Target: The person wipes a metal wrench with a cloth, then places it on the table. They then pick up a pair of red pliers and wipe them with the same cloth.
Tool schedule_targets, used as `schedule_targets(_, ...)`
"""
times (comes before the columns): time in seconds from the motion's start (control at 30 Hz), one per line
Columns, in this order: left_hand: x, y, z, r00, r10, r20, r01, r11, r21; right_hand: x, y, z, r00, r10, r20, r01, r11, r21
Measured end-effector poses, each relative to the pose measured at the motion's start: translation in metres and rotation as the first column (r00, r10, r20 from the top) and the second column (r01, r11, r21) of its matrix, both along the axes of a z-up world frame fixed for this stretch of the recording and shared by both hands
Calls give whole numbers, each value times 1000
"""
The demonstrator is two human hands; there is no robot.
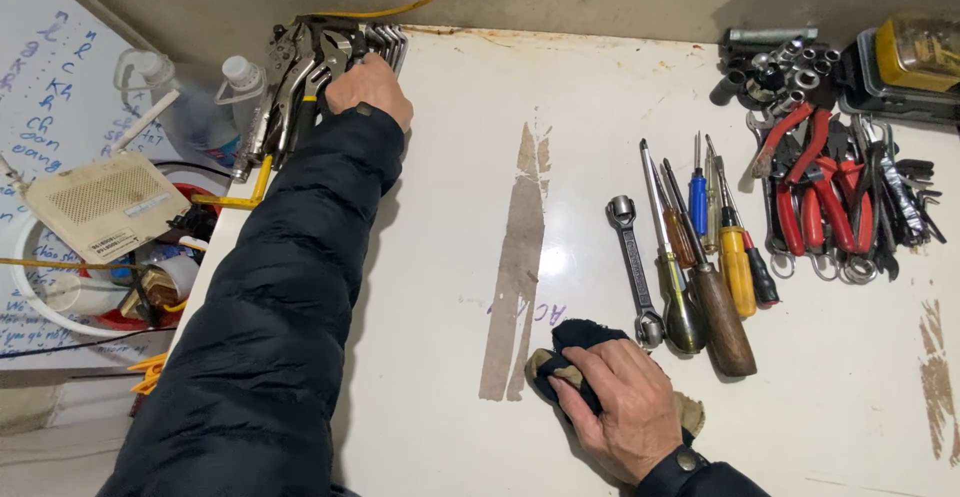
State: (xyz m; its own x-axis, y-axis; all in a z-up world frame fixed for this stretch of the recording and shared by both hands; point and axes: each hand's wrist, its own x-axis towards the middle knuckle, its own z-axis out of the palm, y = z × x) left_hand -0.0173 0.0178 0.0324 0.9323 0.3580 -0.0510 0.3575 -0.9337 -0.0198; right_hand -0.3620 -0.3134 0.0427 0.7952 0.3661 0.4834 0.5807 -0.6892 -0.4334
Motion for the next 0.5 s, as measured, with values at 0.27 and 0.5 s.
schedule_targets(0.27,6,-4,-6,998,-42,-50,44,998,48,0,1,2,1000,-10,-28,10,1000,-5)
schedule_targets(0.5,9,-5,-15,997,-74,4,74,996,56,1,0,4,1000,2,-25,-2,1000,-8)
